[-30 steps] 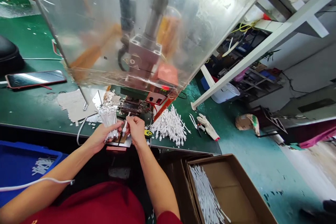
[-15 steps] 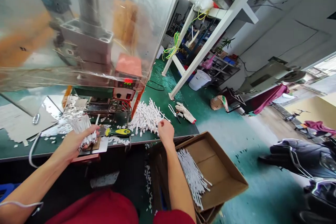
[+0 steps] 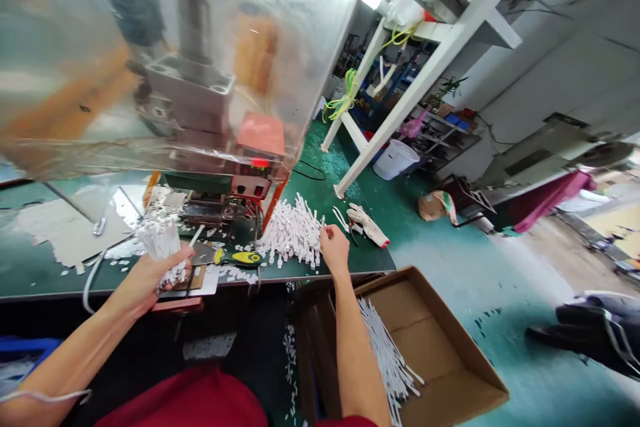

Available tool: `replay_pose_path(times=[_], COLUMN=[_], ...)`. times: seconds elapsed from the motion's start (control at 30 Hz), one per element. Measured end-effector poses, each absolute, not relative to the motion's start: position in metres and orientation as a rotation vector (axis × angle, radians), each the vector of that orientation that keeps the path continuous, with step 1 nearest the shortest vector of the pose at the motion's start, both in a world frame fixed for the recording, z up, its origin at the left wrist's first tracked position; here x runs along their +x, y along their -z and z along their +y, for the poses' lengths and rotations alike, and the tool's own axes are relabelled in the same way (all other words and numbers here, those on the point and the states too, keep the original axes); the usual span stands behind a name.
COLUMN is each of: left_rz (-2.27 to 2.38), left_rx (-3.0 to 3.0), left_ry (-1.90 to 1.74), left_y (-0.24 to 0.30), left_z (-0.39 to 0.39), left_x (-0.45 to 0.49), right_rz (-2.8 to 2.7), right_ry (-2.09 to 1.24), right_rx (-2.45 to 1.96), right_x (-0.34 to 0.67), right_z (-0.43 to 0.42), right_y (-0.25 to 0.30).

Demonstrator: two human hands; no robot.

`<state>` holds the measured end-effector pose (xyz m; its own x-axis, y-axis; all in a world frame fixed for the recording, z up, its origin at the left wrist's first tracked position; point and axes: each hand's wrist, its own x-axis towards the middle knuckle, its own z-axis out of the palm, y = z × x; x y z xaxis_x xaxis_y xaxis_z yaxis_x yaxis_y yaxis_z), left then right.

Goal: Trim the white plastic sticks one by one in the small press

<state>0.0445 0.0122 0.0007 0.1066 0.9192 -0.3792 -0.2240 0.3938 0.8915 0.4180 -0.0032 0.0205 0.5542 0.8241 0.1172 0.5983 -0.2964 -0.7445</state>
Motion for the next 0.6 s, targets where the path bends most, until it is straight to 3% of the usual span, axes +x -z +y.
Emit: replay_pose_path(times=[0.3, 0.6], left_rz=[1.055, 0.883], left_rx=[0.765, 0.464], left_ry=[-0.924, -1.078], left_y=[0.002, 0.006], left_z=[0.003, -0.002], left_x=[0.037, 0.002], right_rz=[-0.971, -0.881], right_ry=[-1.353, -1.401], right_rx=[-1.324, -1.209], right_x=[0.252, 0.184], right_z=[-0.018, 0.015], right_y=[-0.025, 0.000])
